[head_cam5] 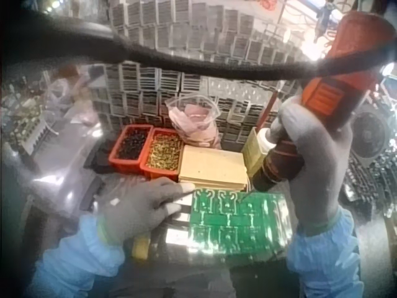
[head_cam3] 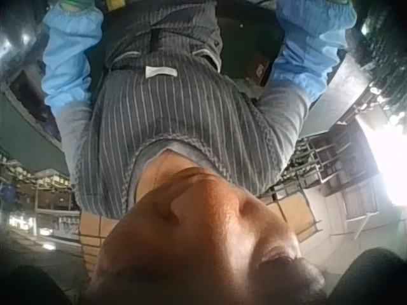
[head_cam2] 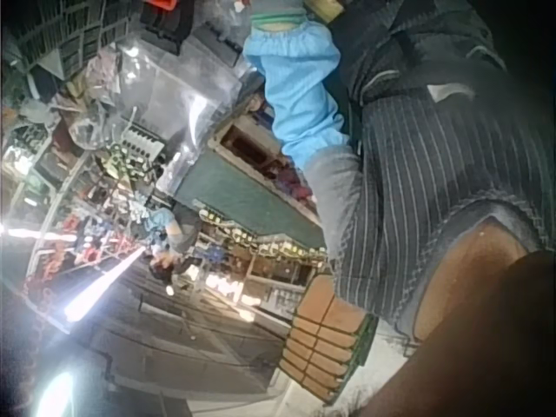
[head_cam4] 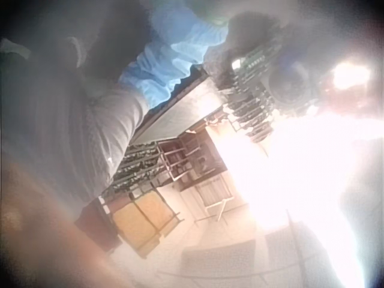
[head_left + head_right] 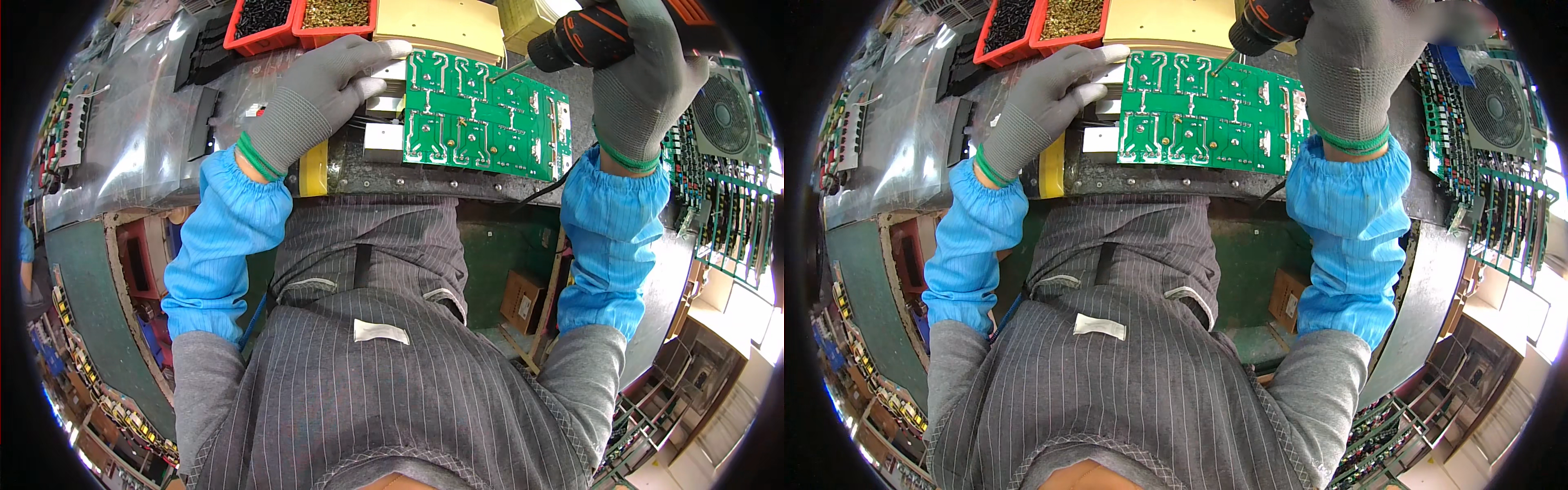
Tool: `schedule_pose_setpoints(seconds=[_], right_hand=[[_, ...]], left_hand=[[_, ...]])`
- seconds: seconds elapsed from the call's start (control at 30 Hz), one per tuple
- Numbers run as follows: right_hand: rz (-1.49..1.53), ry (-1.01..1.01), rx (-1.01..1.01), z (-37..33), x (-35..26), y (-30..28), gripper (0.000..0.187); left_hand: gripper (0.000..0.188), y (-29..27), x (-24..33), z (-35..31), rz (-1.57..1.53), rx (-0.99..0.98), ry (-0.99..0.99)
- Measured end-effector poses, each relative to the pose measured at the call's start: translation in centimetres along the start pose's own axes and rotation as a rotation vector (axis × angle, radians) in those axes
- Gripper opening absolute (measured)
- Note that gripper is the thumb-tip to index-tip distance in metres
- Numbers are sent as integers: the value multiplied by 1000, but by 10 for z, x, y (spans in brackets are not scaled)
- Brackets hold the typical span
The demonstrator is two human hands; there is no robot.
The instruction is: Assemble electronic circuit boards onto a metal enclosure and apply a coating or adhesive using a brush.
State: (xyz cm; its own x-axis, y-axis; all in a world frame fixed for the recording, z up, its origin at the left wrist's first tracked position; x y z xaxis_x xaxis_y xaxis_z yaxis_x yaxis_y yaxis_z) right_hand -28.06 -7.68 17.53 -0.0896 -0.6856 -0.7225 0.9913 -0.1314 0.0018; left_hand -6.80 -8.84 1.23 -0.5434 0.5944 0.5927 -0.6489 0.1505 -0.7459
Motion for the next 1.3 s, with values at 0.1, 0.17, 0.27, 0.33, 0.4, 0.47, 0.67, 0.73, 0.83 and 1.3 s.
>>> schedule_pose_setpoints(seconds=[0.1,0.17,0.27,0.33,0.4,0.47,0.67,0.73,0.83,1.3], right_hand=[[-10,-17,-6,2,2,1,13],[21,-11,20,2,5,-1,15],[17,-4,11,4,6,-2,15],[13,0,1,5,6,-3,15],[8,3,-9,5,6,-4,15],[4,3,-21,5,6,-4,16],[108,-118,-43,-24,-16,-1,16],[128,-159,-94,-28,-10,-6,17],[194,-280,-246,-30,6,-20,19],[369,-110,-73,-26,-6,-40,36]], left_hand=[[45,0,0,-1,-21,3,-7],[46,1,-2,-1,-72,30,6],[46,1,-1,-1,-81,9,-24],[46,2,-1,-1,-85,17,-22],[46,3,-1,0,-90,26,-17],[45,3,0,1,-83,13,-34],[38,-6,4,1,79,-18,-53],[36,-7,9,2,103,26,-43],[35,-8,22,1,122,96,-6],[25,15,65,4,29,231,170]])
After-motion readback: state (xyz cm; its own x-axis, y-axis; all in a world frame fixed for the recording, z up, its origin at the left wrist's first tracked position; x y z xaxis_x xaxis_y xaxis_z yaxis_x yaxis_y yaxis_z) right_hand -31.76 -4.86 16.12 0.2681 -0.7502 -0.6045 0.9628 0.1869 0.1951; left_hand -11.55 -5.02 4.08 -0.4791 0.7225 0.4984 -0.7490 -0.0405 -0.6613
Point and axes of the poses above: each hand's wrist, its own z-axis towards the middle knuckle, its own y-axis out of the palm, x = y × z, the point moved 3 cm from there along z, towards the middle knuckle, and after that the axes turned 10 degrees about z, right-handed, at the moved point
